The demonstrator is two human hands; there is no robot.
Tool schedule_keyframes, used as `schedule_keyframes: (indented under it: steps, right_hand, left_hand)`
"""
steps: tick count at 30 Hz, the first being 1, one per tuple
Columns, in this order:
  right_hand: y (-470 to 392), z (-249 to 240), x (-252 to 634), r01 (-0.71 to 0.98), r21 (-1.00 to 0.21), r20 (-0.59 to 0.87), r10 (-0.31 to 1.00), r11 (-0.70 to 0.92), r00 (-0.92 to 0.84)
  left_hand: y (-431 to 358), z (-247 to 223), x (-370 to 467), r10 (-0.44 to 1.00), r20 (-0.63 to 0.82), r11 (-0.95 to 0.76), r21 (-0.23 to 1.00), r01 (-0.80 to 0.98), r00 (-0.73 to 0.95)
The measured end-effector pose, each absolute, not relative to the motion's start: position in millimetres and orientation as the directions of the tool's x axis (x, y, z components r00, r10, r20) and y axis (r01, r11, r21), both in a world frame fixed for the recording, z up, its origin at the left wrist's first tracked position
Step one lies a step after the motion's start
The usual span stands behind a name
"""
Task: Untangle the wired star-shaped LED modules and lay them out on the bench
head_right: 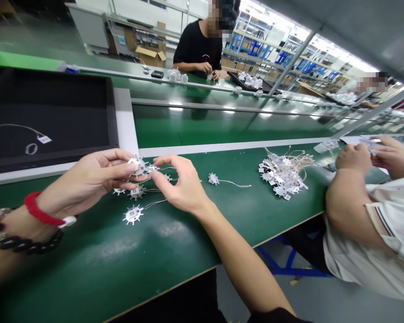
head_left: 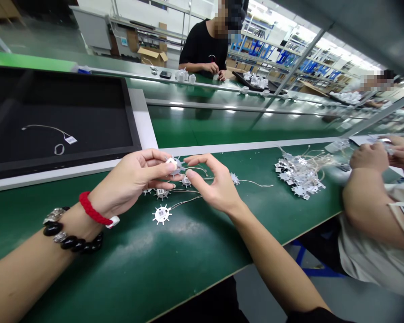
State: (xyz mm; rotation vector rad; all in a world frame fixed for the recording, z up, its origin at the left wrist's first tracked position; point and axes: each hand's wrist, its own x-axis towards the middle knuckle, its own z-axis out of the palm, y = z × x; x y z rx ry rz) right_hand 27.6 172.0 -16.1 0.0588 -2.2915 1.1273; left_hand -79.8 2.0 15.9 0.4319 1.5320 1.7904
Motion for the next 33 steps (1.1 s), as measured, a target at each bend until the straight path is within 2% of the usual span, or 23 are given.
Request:
schedule_keyframes:
  steps: [5, 7, 10, 15, 19, 33]
  right_hand:
    - [173.2, -14.4, 25.0, -0.263, -0.910, 0.322, 0.148, 0.322, -0.935]
    - [174.3, -16.2, 22.9, -0.238, -0.947, 0.271, 0.135, 0.215, -0.953]
    - [175.1, -17.3, 21.5, -0.208, -0.968, 0.226, 0.136, 0.140, -0.965]
    - [174.2, -14.9, 22.1, -0.163, -0.983, 0.173, 0.122, 0.090, -0.977]
    - [172.4, -13.9, 22.5, -0.191, -0.978, 0.200, 0.112, 0.090, -0.973]
    - [170.9, -13.9, 24.9, -0.201, -0.964, 0.213, 0.053, 0.174, -0.976]
  left_hand:
    - [1.5, 16.0, -76.8, 0.743, -0.183, -0.032, 0.951, -0.307, -0.644]
    - [0.9, 16.2, -75.8, 0.753, -0.194, -0.018, 0.949, -0.314, -0.629]
    - [-0.3, 16.5, -76.1, 0.761, -0.220, 0.003, 0.942, -0.337, -0.610]
    - [-1.3, 16.9, -79.4, 0.814, -0.251, 0.049, 0.928, -0.369, -0.523]
    - [-0.8, 17.3, -80.3, 0.847, -0.250, 0.047, 0.914, -0.402, -0.470]
    - [-1.9, 16.4, -81.5, 0.817, -0.289, 0.035, 0.888, -0.458, -0.499]
